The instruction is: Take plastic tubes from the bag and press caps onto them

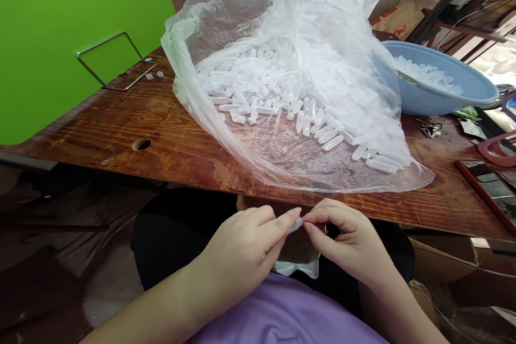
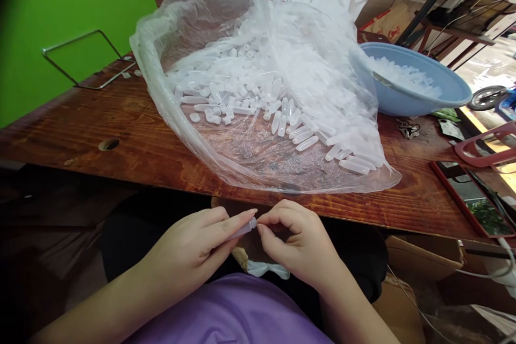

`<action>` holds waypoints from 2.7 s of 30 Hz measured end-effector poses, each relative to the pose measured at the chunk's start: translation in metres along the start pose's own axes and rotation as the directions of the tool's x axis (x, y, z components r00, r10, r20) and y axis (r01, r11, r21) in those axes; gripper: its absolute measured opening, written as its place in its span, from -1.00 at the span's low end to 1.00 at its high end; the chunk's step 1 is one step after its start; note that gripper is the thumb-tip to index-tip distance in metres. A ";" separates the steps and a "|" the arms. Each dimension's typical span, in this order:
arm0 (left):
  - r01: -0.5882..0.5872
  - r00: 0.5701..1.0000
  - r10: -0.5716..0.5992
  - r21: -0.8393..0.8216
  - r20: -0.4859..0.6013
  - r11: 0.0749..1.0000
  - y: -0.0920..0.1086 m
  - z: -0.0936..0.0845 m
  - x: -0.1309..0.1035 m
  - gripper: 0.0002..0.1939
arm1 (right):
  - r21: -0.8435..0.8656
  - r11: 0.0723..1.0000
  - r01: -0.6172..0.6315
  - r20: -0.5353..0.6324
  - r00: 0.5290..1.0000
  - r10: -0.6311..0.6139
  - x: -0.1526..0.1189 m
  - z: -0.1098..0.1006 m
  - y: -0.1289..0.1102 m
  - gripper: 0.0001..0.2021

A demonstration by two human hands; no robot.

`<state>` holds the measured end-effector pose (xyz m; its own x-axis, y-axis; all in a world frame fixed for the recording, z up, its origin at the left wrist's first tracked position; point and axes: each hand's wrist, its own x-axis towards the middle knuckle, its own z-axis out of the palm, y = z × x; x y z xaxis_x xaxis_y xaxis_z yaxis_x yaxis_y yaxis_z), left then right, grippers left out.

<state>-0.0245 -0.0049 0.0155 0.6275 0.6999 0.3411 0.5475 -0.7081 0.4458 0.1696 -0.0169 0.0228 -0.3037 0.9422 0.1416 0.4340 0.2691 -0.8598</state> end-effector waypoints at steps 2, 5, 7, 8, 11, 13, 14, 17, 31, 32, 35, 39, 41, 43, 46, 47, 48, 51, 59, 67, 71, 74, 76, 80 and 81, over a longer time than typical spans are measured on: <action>0.011 1.000 -0.011 0.000 -0.001 1.000 0.001 0.001 0.000 -0.66 | -0.013 1.000 0.008 -0.025 1.000 -0.008 0.001 0.001 -0.001 -0.91; 0.035 0.999 -0.035 -0.015 0.011 0.999 0.002 0.001 0.000 -0.65 | -0.033 0.999 0.029 -0.059 0.998 -0.031 0.002 0.003 -0.001 -0.90; 0.052 0.998 -0.051 -0.041 0.022 0.998 0.001 0.001 0.000 -0.65 | -0.039 0.998 0.050 -0.070 0.996 -0.053 0.004 0.004 -0.002 -0.90; 0.060 0.998 -0.059 -0.058 0.027 0.996 0.001 0.001 -0.001 -0.65 | -0.039 0.998 0.059 -0.074 0.995 -0.061 0.004 0.005 -0.002 -0.89; 0.081 0.996 -0.077 -0.111 0.041 0.991 0.000 0.001 -0.002 -0.66 | -0.032 0.996 0.078 -0.085 0.993 -0.081 0.005 0.006 -0.002 -0.89; 0.101 0.994 -0.094 -0.149 0.056 0.984 -0.001 0.001 -0.002 -0.66 | -0.016 0.996 0.087 -0.097 0.991 -0.088 0.005 0.007 -0.002 -0.88; 0.114 0.992 -0.105 -0.168 0.065 0.979 -0.001 0.001 -0.002 -0.66 | -0.007 0.996 0.091 -0.106 0.990 -0.091 0.005 0.008 -0.001 -0.88; 0.166 0.983 -0.145 -0.219 0.111 0.962 0.000 0.000 -0.001 -0.65 | 0.016 0.997 0.081 -0.147 0.986 -0.078 0.004 0.009 0.000 -0.87; 0.255 0.959 -0.199 -0.300 0.203 0.919 0.000 -0.002 -0.001 -0.64 | 0.289 0.918 -0.271 0.073 0.963 0.261 -0.002 0.017 0.003 -0.83; 0.249 0.957 -0.190 -0.279 0.221 0.928 -0.001 -0.003 0.000 -0.64 | 0.243 0.945 -0.221 0.038 0.975 0.218 -0.003 0.018 0.003 -0.84; 0.282 0.939 -0.208 -0.267 0.273 0.922 -0.003 -0.006 0.005 -0.72 | 0.079 0.997 0.026 -0.053 0.998 -0.022 -0.002 0.017 -0.004 -0.92; 0.394 0.918 -0.349 -0.326 0.188 0.860 -0.010 -0.012 0.005 -0.82 | -0.104 0.957 0.271 -0.102 0.954 -0.281 0.022 0.001 -0.020 -0.92; 0.435 0.899 -0.416 -0.366 0.135 0.823 -0.016 -0.015 0.002 -0.80 | -0.259 0.929 0.263 -0.042 0.958 -0.283 0.051 -0.006 -0.026 -0.92; 0.463 0.882 -0.456 -0.403 0.119 0.790 -0.021 -0.015 -0.002 -0.80 | -0.470 0.856 0.216 0.083 0.976 -0.201 0.091 -0.007 -0.029 -0.93; 0.486 0.867 -0.484 -0.424 0.120 0.764 -0.026 -0.012 -0.007 -0.79 | -0.667 0.687 0.289 0.275 0.952 -0.133 0.160 0.010 -0.024 -0.86; 0.488 0.865 -0.486 -0.429 0.122 0.760 -0.027 -0.011 -0.009 -0.79 | -0.716 0.617 0.328 0.322 0.938 -0.126 0.181 0.020 -0.022 -0.82; 0.489 0.864 -0.487 -0.434 0.126 0.757 -0.028 -0.010 -0.011 -0.79 | -0.747 0.531 0.400 0.388 0.911 -0.141 0.201 0.030 -0.020 -0.77; 0.498 0.861 -0.488 -0.444 0.147 0.745 -0.029 -0.009 -0.017 -0.78 | -0.737 0.427 0.524 0.498 0.848 -0.183 0.242 0.059 -0.018 -0.73; 0.551 0.823 -0.535 -0.496 0.191 0.671 -0.037 -0.017 -0.030 -0.77 | -0.711 0.379 0.593 0.578 0.799 -0.166 0.219 0.078 -0.027 -0.75; 0.550 0.827 -0.440 -0.663 0.349 0.508 -0.027 -0.015 -0.015 -0.78 | -0.562 0.799 0.214 0.150 0.976 -0.155 0.112 0.021 -0.021 -0.79; 0.530 0.844 -0.349 -0.730 0.407 0.432 -0.018 -0.008 0.003 -0.84 | 0.060 0.976 0.207 0.037 0.977 -0.210 0.052 0.012 -0.015 -0.81; 0.498 0.867 -0.258 -0.766 0.427 0.405 -0.010 -0.005 0.012 -0.89 | 0.142 0.944 0.298 0.052 0.950 -0.308 0.024 0.014 -0.007 -0.67; 0.527 0.850 -0.244 -0.759 0.467 0.384 -0.006 -0.003 0.016 -0.87 | 0.173 0.931 0.323 0.029 0.943 -0.332 0.016 0.014 0.000 -0.63; 0.650 0.759 -0.228 -0.736 0.610 0.192 -0.003 0.001 0.019 -0.86 | 0.375 0.886 0.273 -0.010 0.957 -0.290 0.010 0.009 0.011 -0.66; 0.674 0.736 -0.201 -0.730 0.647 0.117 -0.004 0.003 0.020 -0.86 | 0.411 0.872 0.266 0.000 0.956 -0.292 0.010 0.007 0.013 -0.66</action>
<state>-0.0120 0.0114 0.0180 0.7095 0.5972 -0.3740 0.0825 0.4567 0.8858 0.1664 -0.0054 0.0092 -0.4171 0.8225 0.3866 -0.0511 0.4035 -0.9135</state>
